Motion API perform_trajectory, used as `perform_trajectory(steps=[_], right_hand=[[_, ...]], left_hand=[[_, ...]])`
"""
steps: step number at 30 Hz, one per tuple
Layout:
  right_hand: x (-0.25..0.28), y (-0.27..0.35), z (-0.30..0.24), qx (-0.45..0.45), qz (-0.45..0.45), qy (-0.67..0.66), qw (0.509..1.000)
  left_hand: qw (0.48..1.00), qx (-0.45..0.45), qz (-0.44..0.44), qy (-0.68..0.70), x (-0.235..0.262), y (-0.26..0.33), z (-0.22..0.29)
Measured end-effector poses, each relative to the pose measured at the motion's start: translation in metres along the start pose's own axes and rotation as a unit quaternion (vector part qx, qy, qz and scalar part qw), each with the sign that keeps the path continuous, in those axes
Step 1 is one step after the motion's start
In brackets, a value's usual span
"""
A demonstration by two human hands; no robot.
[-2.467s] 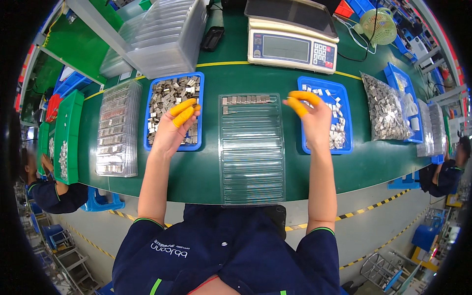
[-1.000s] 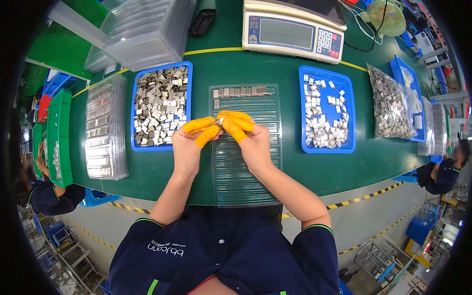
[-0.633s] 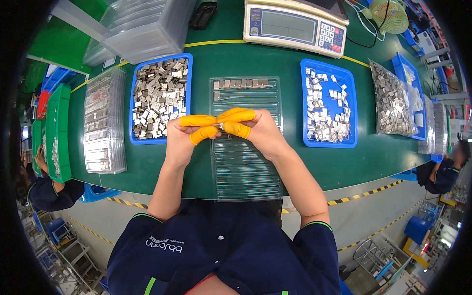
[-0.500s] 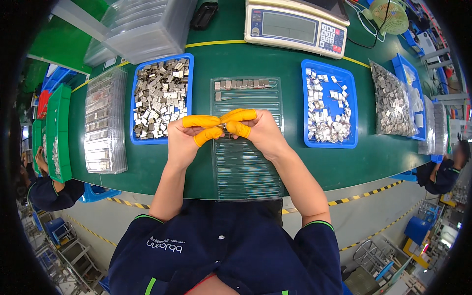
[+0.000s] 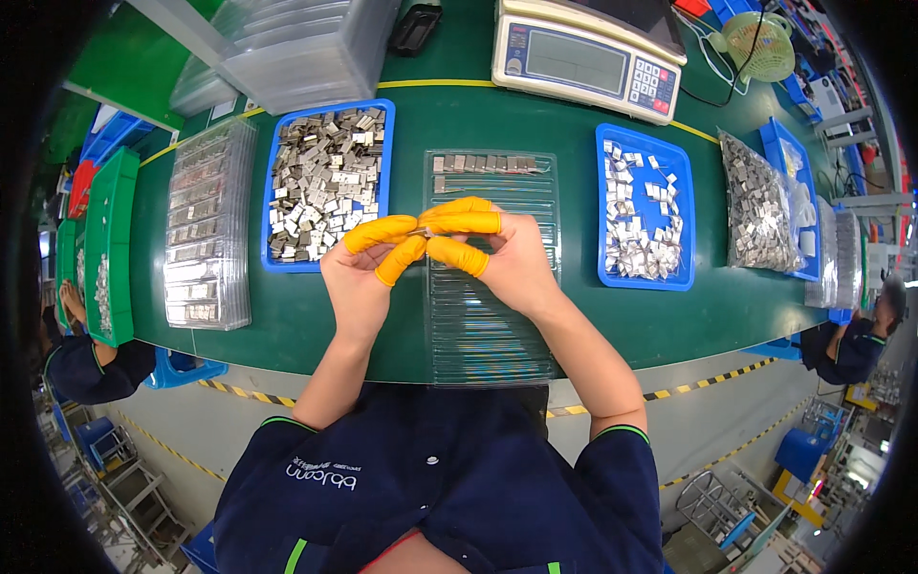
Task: The person sits at a green workbench and assembles small electronic components. They pick up a silver rectangular piece from a blue bin and a white piece from another bin, then press them together. The assembled unit is placed into a clear plastic tray. This process is repeated continuously throughout the video.
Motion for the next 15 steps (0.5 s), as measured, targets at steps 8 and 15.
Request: perform_trajectory(steps=[8,15], right_hand=[[0.018,-0.036,-0.011,0.146,0.207,0.379,0.89],[0.009,-0.036,-0.001,0.294,0.237,0.59,0.713]], left_hand=[[0.882,-0.21,-0.085,-0.413,0.006,0.011,0.026],[0.841,-0.199,-0.022,-0.503,0.054,0.022,0.039]])
Point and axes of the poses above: each hand's wrist, its own y-axis away from the middle knuckle, its own x-axis out of the back of the hand, z = x × y, the point moved 5 cm from there along -y, towards the middle knuckle, and after that the axes turned 12 degrees about -x, right-handed, at the moved point
